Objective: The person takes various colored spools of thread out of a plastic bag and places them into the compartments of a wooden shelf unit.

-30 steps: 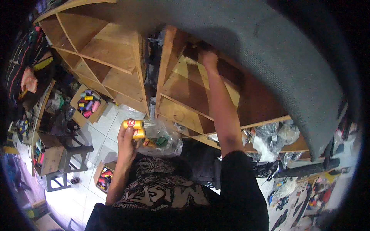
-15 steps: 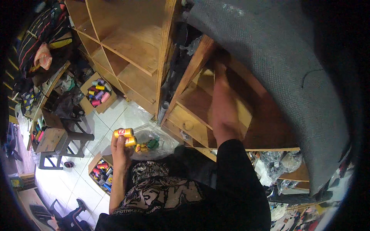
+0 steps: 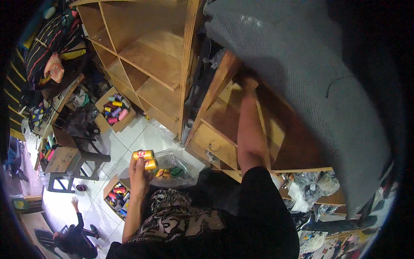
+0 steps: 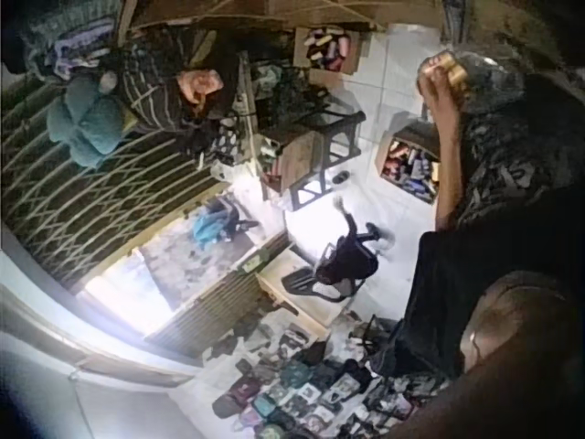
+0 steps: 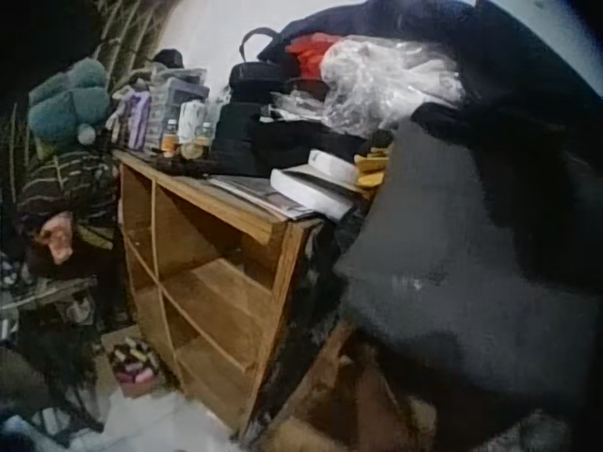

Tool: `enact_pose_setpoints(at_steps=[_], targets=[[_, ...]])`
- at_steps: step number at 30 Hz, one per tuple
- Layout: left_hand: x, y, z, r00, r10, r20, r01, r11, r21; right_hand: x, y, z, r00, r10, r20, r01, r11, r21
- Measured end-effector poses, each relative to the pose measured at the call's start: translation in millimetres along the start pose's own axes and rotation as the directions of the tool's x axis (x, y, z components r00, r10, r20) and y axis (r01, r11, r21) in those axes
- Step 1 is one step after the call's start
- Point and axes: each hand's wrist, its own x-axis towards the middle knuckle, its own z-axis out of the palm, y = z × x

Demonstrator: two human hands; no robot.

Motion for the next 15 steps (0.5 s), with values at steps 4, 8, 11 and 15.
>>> enact_pose_setpoints(at_steps=[4,8,11,15], targets=[[5.5,-4.9,-2.5,0.997,0.05,0.066,-0.057,0.993,0.107,-31.5,-26.0,-42.7,0.991,0.107,0.081,-0.129,0.926,0.354],[10.3,-2.4,9.6,0.987,0.047,0.157,-0.068,0.989,0.133,-84.6,-127.6,-206.4,0.716,-0.068,0.695,-0.555,0.549,0.625],[10.7,6.4,20.2,0.973,0.006,0.232,-0.036,0.992,0.125,-124.8,-179.7,-274.0,0.437,-0.59,0.679,-0.415,0.537,0.734],[16.5,9.6,27.9,0.931,-0.018,0.364,-0.061,0.977,0.205,-162.2,-202.0,-282.3,0.428,-0.723,0.542,-0.065,0.573,0.817]])
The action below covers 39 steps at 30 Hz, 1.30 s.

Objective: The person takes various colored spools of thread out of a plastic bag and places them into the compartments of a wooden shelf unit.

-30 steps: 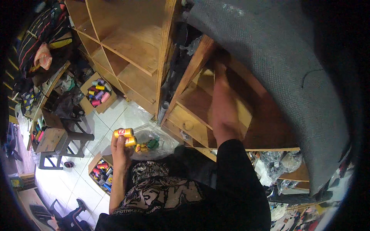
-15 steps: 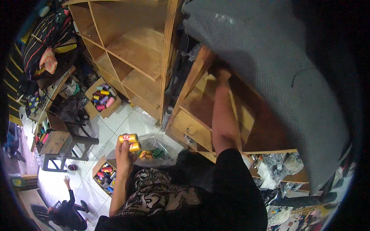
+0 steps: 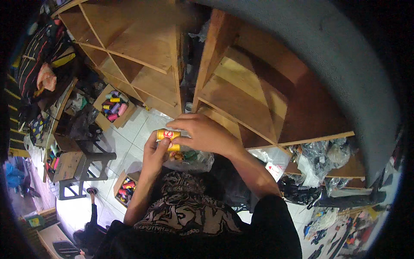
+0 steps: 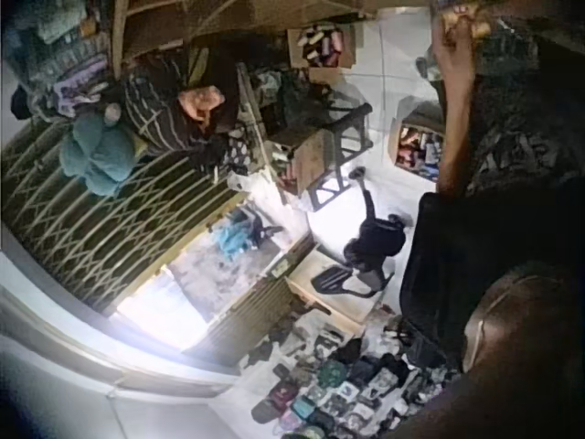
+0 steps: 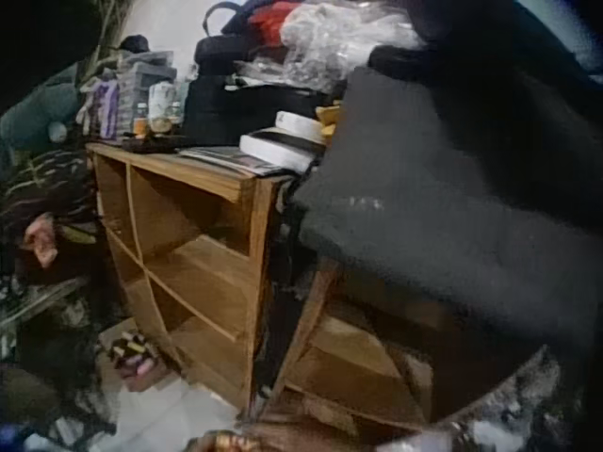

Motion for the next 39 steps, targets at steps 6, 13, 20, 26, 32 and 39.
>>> enact_pose_setpoints(at_steps=[6,13,20,26,32,39], targets=[[6.0,-3.8,4.8,0.995,-0.079,0.052,0.07,0.985,0.156,-20.4,9.3,-7.7,0.984,0.174,0.042,-0.179,0.97,0.167],[12.6,-29.5,-6.9,0.986,-0.09,-0.138,0.092,0.996,0.007,-38.8,86.9,-95.1,0.553,0.551,-0.625,-0.192,0.815,0.547],[13.4,-19.3,-5.2,0.987,-0.097,-0.126,0.108,0.991,0.079,27.4,250.5,-174.4,0.492,0.193,-0.849,-0.609,0.774,-0.177],[10.7,-19.8,-9.2,0.968,-0.043,-0.247,0.074,0.991,0.115,66.5,340.2,-179.3,0.611,-0.215,-0.762,-0.597,0.507,-0.622],[1.0,-22.7,-19.5,0.937,-0.035,-0.347,0.065,0.995,0.076,93.4,294.0,-145.3,0.617,-0.254,-0.745,-0.708,0.234,-0.666],[3.7,-24.6,-17.9,0.935,0.016,-0.354,0.027,0.993,0.116,78.2,362.7,-178.9,0.738,-0.517,-0.433,-0.672,-0.504,-0.543]])
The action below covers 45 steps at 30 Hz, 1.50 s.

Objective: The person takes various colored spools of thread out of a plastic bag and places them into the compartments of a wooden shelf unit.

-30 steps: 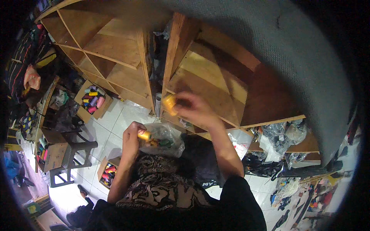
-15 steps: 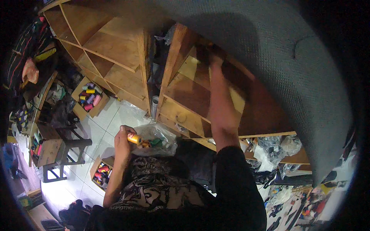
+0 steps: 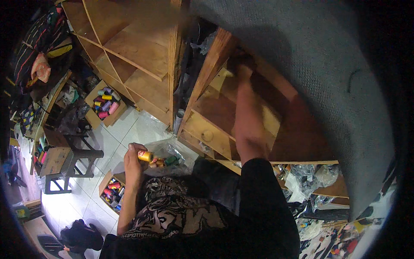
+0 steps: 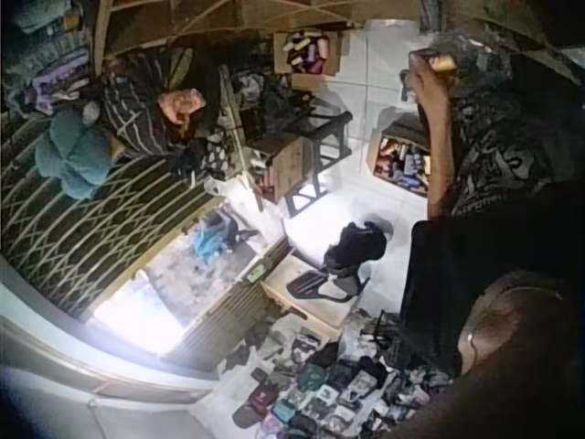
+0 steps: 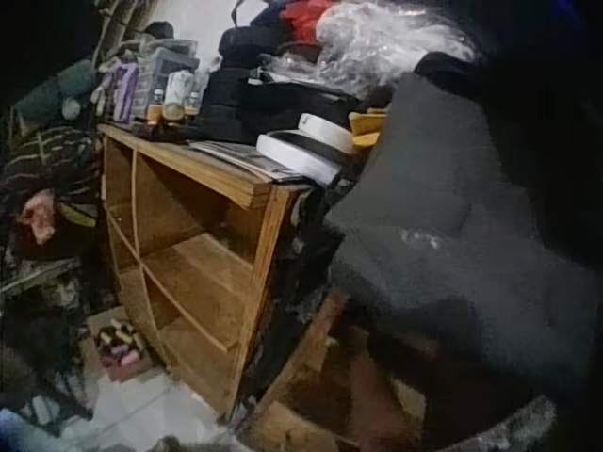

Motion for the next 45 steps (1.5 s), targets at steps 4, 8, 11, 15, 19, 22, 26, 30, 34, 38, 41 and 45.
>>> enact_pose_setpoints(at_steps=[4,8,11,15,19,22,26,30,34,38,41,45], targets=[[-1.8,-1.6,-6.5,0.997,0.057,-0.042,-0.055,0.998,0.037,21.6,7.5,-75.2,0.98,-0.174,-0.093,0.145,0.955,-0.261],[5.4,1.0,6.4,0.996,0.04,0.077,-0.038,0.999,-0.023,6.7,60.0,-98.4,0.747,0.007,0.665,-0.563,0.539,0.627],[2.6,2.3,0.3,1.0,0.011,0.017,-0.01,0.999,-0.047,42.1,89.5,-228.3,0.707,-0.163,0.689,-0.638,0.273,0.72],[3.1,-0.4,6.4,0.996,0.038,0.077,-0.033,0.998,-0.059,56.8,125.1,-358.2,0.549,-0.75,0.369,-0.806,-0.357,0.473],[4.8,0.6,14.4,0.989,0.05,0.14,-0.055,0.998,0.037,38.2,125.7,-411.3,0.777,-0.62,0.107,-0.479,-0.472,0.74],[2.7,6.8,18.3,0.979,-0.072,0.193,0.067,0.997,0.035,26.6,123.6,-419.3,0.675,-0.714,0.187,-0.603,-0.387,0.697],[0.6,-6.9,18.9,0.964,0.118,0.237,-0.142,0.986,0.09,7.6,126.6,-408.4,0.612,-0.74,0.278,-0.699,-0.343,0.628],[-2.5,-2.6,21.7,0.962,0.083,0.259,-0.113,0.988,0.103,-9.4,143.8,-367.9,0.423,-0.793,0.438,-0.906,-0.36,0.222],[-2.9,-8.8,22.5,0.958,0.094,0.27,-0.127,0.986,0.106,-7.6,162.7,-319.3,0.203,-0.546,0.813,-0.814,-0.555,-0.17],[-4.2,2.9,26.9,0.951,0.03,0.307,-0.064,0.993,0.101,5.1,161.9,-253.3,0.273,-0.309,0.911,-0.751,-0.66,0.002],[-3.5,1.4,30.4,0.946,0.078,0.314,-0.104,0.992,0.068,-2.5,147.7,-183.2,0.272,-0.068,0.96,-0.831,-0.52,0.198],[-2.3,-9.6,25.1,0.947,0.069,0.313,-0.076,0.997,0.008,-6.3,108.2,-112.0,0.472,0.128,0.872,-0.842,-0.228,0.489]])
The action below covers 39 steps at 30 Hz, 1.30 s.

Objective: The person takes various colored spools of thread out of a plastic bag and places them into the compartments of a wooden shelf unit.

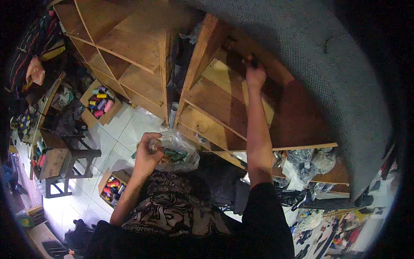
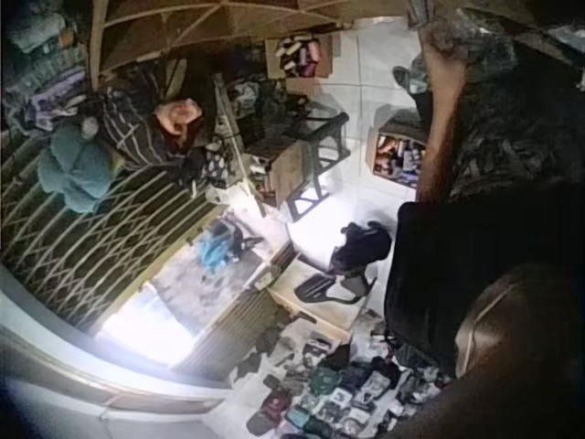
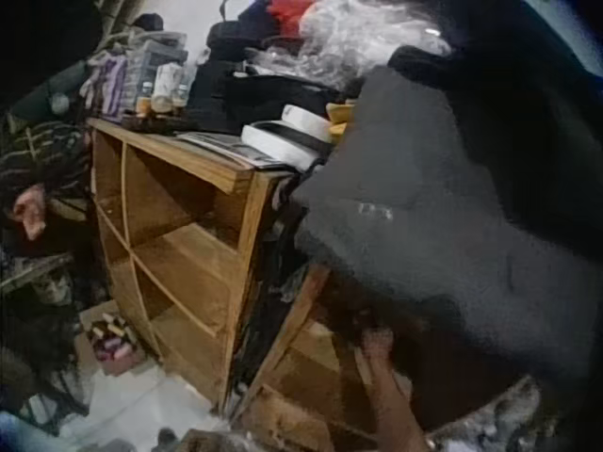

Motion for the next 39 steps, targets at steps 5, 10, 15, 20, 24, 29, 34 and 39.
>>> enact_pose_setpoints(at_steps=[5,10,15,20,24,29,34,39], targets=[[-2.5,9.2,0.8,0.998,0.044,-0.037,-0.04,0.995,0.087,57.9,48.1,39.8,0.891,-0.412,0.192,0.45,0.746,-0.49],[-5.9,6.3,-5.6,0.993,0.011,-0.12,-0.017,0.999,-0.049,55.2,32.8,73.8,0.851,-0.48,0.214,0.481,0.547,-0.685],[-5.9,11.0,-6.3,0.992,0.009,-0.123,-0.018,0.997,-0.072,70.6,50.7,73.4,0.847,-0.509,0.155,0.499,0.66,-0.562],[-5.7,7.9,-8.7,0.985,0.02,-0.171,-0.025,0.999,-0.03,72.0,59.9,88.2,0.683,-0.728,0.064,0.67,0.589,-0.451],[-6.4,4.4,-11.7,0.985,0.037,-0.168,-0.036,0.999,0.01,71.9,71.0,94.6,0.777,-0.623,0.092,0.548,0.598,-0.585],[-11.3,16.7,-9.9,0.984,-0.021,-0.179,0.012,0.999,-0.051,56.0,68.7,94.5,0.756,-0.619,0.213,0.338,0.091,-0.937],[-2.6,12.8,-10.2,0.991,-0.036,-0.131,0.015,0.987,-0.16,26.6,27.9,41.8,0.921,-0.326,0.213,0.364,0.916,-0.168],[-0.5,7.2,-13.6,0.992,0.04,-0.121,-0.049,0.996,-0.073,-103.9,-121.7,-31.0,0.3,0.088,0.95,-0.303,0.953,0.008]])
